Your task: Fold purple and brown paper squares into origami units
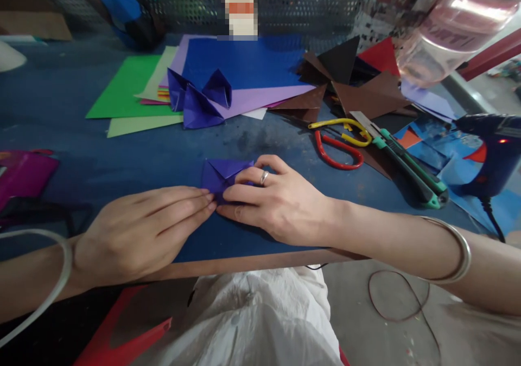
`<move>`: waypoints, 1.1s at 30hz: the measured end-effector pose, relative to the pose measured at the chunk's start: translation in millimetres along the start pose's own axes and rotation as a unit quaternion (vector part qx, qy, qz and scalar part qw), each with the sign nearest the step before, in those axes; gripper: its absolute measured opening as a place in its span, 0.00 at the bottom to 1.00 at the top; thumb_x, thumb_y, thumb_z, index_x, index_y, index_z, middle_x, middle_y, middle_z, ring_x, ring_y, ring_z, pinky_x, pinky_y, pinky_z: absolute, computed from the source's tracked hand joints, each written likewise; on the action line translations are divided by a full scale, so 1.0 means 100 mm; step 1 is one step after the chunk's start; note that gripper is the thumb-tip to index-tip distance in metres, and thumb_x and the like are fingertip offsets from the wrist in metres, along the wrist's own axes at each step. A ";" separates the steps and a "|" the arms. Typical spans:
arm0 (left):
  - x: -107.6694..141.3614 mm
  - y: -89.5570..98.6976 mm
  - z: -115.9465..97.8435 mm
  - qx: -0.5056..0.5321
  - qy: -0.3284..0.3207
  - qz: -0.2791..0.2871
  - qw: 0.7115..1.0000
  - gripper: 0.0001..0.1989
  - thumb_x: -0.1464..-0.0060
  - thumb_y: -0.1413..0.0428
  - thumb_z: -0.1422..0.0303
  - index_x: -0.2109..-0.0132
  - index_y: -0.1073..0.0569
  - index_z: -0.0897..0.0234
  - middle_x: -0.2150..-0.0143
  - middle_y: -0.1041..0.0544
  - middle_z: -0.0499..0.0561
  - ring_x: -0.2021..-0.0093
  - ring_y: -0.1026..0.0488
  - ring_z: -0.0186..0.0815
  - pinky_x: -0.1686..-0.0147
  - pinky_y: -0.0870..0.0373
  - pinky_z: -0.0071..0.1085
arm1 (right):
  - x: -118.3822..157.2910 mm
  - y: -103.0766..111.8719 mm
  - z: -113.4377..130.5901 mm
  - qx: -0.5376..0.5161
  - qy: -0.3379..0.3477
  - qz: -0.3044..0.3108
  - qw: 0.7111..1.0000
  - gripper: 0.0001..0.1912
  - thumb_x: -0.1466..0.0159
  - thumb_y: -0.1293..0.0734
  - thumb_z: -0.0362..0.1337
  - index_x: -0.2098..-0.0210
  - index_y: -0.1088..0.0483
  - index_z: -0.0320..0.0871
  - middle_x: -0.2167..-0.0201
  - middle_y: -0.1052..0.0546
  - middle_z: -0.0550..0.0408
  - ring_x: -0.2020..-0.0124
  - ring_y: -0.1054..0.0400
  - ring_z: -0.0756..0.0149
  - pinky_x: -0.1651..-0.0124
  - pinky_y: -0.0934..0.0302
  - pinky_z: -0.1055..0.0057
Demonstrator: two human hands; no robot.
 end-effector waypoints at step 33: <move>0.07 0.05 0.10 0.092 0.020 0.014 0.995 0.11 0.41 0.46 0.78 0.53 0.22 0.76 0.52 0.16 0.64 0.50 0.18 0.47 0.48 0.17 0.42 | 0.01 0.08 0.03 0.003 -0.032 -0.054 0.998 0.14 0.28 0.39 0.30 0.66 0.23 0.42 0.50 0.20 0.50 0.41 0.31 0.58 0.47 0.32 0.62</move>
Point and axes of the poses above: each hand's wrist, its own x-axis away from the middle knuckle, its own y-axis out of the back of the hand, z = x × y, the point moved 7 cm from there along -x, towards the middle knuckle
